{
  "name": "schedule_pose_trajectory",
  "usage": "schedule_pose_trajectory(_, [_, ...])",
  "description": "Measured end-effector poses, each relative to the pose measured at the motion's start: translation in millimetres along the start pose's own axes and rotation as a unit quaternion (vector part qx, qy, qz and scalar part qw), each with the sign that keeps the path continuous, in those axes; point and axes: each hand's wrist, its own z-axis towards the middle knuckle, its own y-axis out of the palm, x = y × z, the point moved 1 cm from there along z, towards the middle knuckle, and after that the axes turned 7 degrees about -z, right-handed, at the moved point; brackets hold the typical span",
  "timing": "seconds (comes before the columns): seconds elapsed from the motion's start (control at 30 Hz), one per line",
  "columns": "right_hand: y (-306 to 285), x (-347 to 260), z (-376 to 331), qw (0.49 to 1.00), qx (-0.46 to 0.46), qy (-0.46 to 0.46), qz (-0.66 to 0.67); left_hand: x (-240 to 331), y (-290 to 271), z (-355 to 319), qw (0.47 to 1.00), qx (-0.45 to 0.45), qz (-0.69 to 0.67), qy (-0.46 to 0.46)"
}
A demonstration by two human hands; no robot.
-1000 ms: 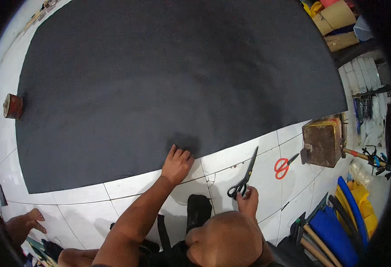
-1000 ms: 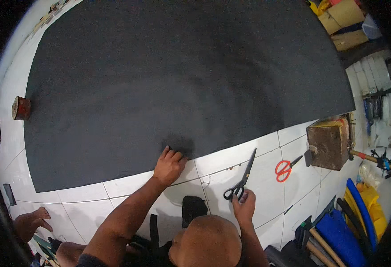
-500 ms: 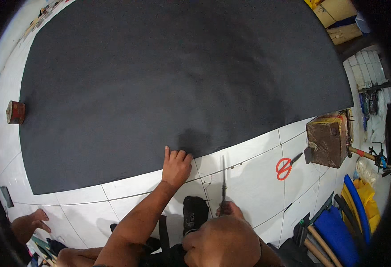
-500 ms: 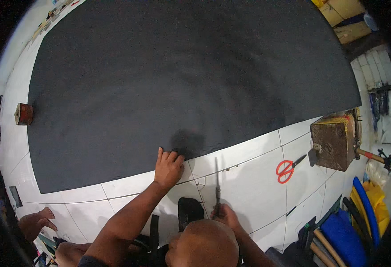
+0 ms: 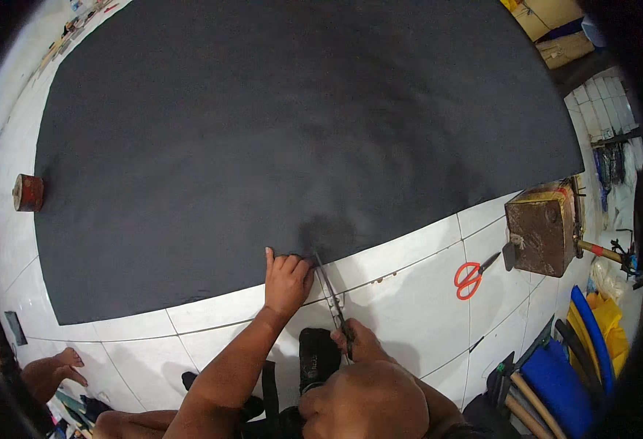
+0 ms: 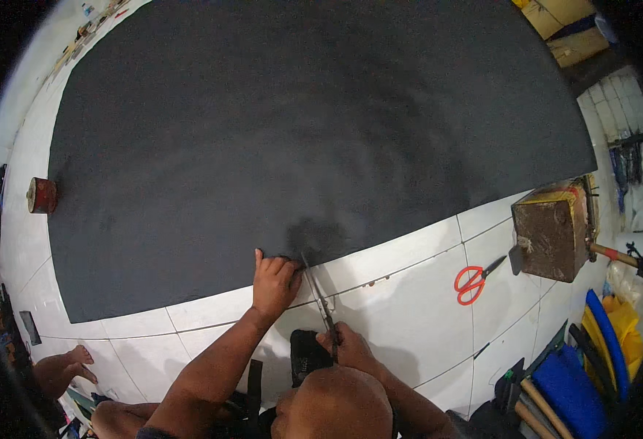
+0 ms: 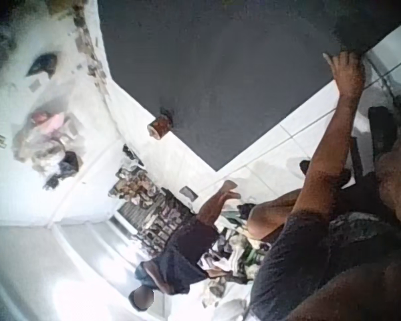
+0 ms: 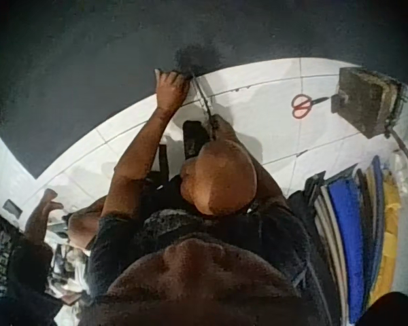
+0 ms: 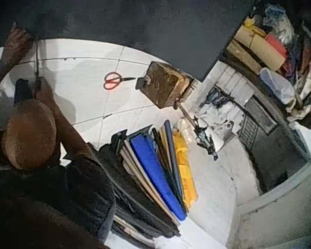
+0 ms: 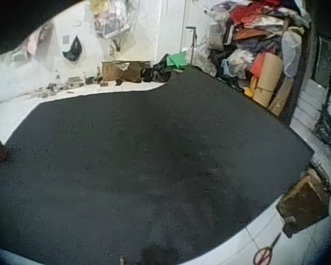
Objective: The person cuts sheets of fabric with scissors, folds and aligns the layers on top of each other on the floor, and places a cylindrical weight on the fabric.
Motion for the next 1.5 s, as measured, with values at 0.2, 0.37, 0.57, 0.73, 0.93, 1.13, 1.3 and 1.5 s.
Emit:
schedule_pose_trajectory(0.2, [21, 11, 9, 0.999, -0.001, 0.004, 0.052, 1, 0, 3, 1.000, 0.013, 0.004, 0.020])
schedule_pose_trajectory(0.37, [28, 7, 13, 0.998, 0.035, -0.009, 0.047, -1, 2, 1, 1.000, 0.009, -0.005, 0.019])
schedule_pose_trajectory(0.57, [32, 12, 16, 0.995, 0.055, -0.029, 0.076, -4, 4, 0, 1.000, 0.016, -0.013, 0.007])
schedule_pose_trajectory(0.73, [35, 12, 28, 0.993, 0.068, -0.058, 0.079, -3, 2, -1, 0.999, 0.026, -0.044, 0.009])
schedule_pose_trajectory(0.93, [20, -15, 56, 0.987, 0.088, -0.124, 0.051, -2, -1, 0, 0.998, 0.024, -0.058, 0.009])
schedule_pose_trajectory(1.13, [12, -38, 66, 0.970, 0.135, -0.198, 0.031, -8, -1, 0, 0.999, 0.007, -0.034, 0.022])
schedule_pose_trajectory(1.3, [14, -33, 70, 0.961, 0.169, -0.218, -0.029, -19, -4, -8, 0.998, -0.017, 0.004, 0.068])
schedule_pose_trajectory(1.5, [9, -46, 90, 0.991, 0.102, -0.085, 0.006, -8, -16, -17, 0.989, -0.101, 0.044, 0.097])
